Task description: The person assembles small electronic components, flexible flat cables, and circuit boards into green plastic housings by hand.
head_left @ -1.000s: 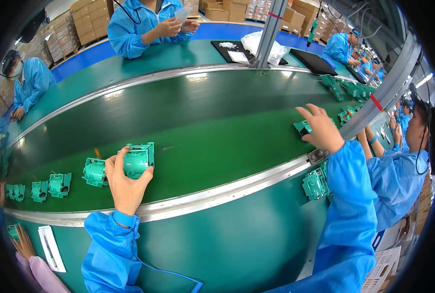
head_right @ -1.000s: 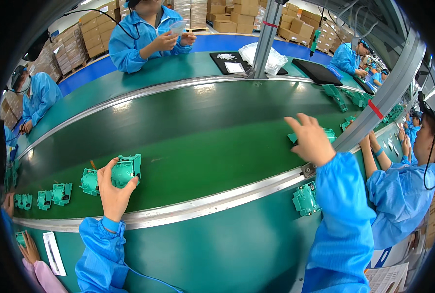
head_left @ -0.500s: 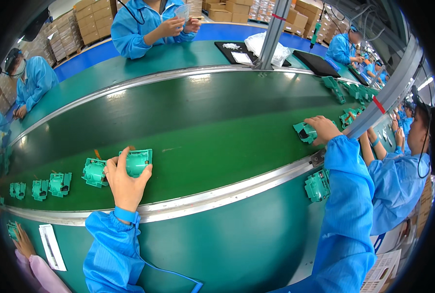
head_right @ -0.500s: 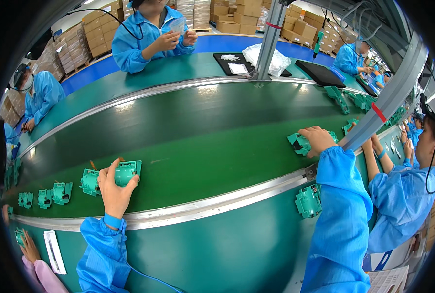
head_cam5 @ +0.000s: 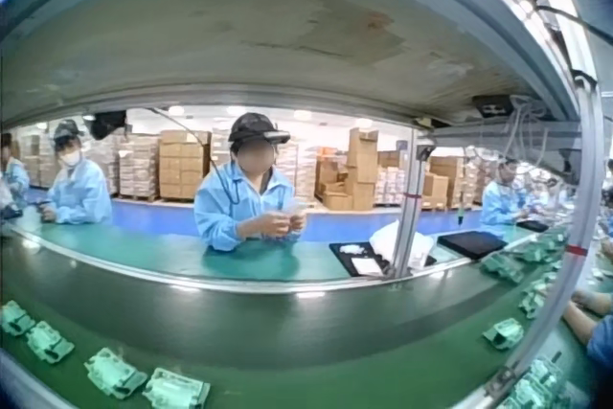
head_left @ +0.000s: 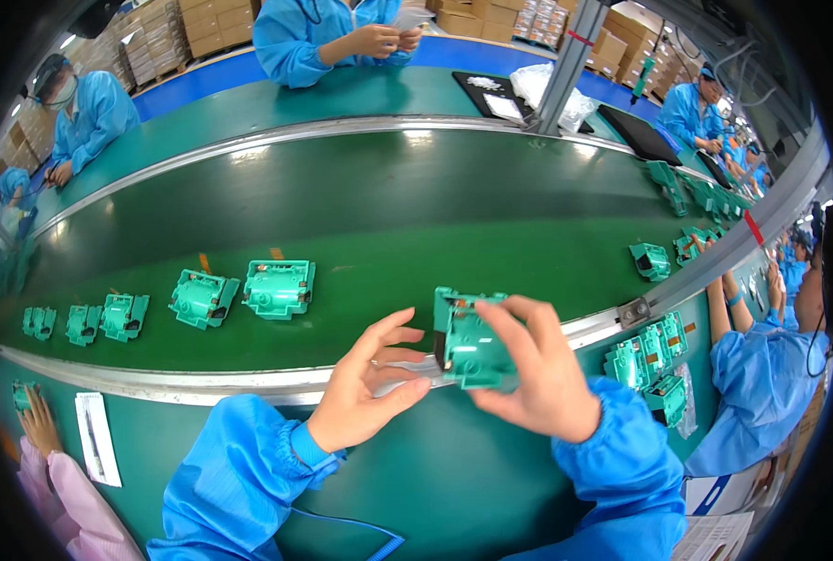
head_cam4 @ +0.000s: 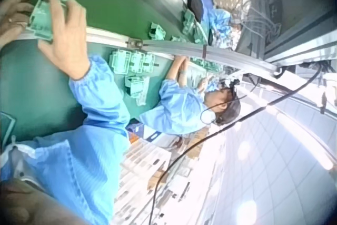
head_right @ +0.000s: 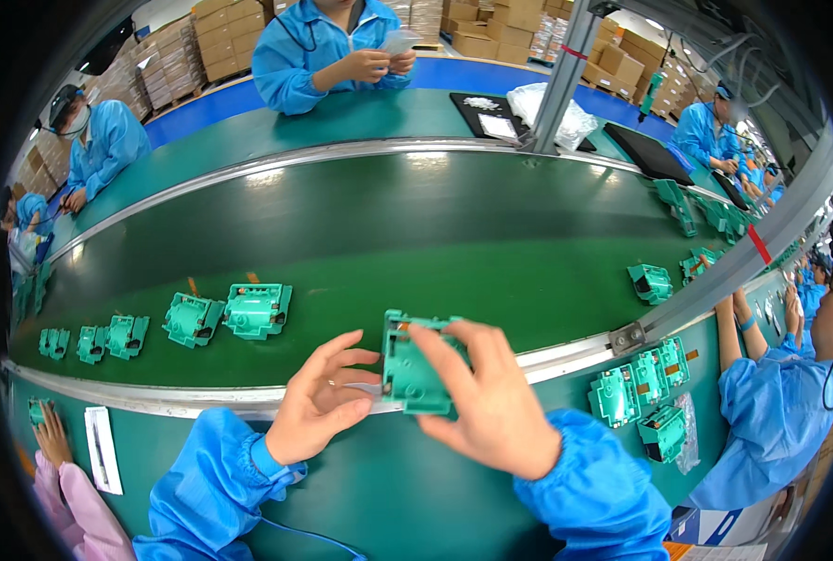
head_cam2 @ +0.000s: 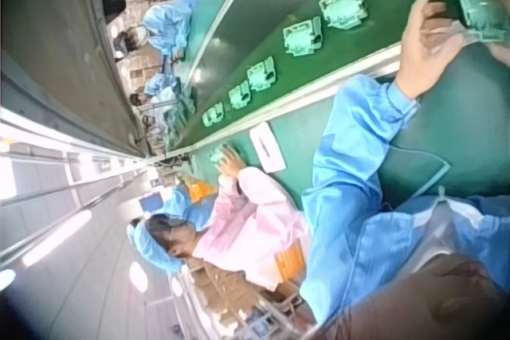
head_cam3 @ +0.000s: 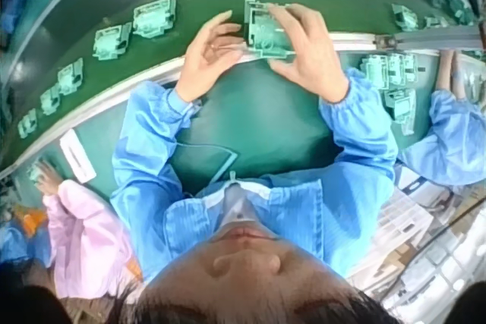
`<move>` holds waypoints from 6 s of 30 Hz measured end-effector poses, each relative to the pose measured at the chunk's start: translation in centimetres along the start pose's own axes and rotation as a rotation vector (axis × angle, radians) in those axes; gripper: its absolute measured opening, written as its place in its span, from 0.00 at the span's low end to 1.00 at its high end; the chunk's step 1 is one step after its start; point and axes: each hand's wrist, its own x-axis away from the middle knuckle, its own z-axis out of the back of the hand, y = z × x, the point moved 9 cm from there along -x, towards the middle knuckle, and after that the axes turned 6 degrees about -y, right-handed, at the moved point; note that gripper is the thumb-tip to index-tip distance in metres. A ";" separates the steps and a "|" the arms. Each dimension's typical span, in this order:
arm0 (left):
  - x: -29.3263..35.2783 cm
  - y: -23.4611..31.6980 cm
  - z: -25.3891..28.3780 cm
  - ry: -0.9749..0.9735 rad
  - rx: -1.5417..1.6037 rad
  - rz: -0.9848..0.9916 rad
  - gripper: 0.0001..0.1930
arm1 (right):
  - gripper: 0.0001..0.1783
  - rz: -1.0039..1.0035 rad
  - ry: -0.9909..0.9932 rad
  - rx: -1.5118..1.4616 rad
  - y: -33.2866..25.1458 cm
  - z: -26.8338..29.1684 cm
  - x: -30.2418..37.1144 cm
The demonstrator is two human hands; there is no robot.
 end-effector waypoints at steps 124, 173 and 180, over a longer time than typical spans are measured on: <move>0.2 -4.5 0.2 -0.200 1.218 0.207 0.41 | 0.32 0.152 0.251 -0.474 -0.2 -4.0 2.3; 0.7 -0.3 -1.0 -0.096 0.366 -0.059 0.34 | 0.44 0.065 0.057 -0.062 -1.6 -1.4 0.5; 0.1 -1.9 0.1 -0.111 0.423 -0.012 0.34 | 0.44 0.171 0.185 -0.109 -0.5 -3.0 1.1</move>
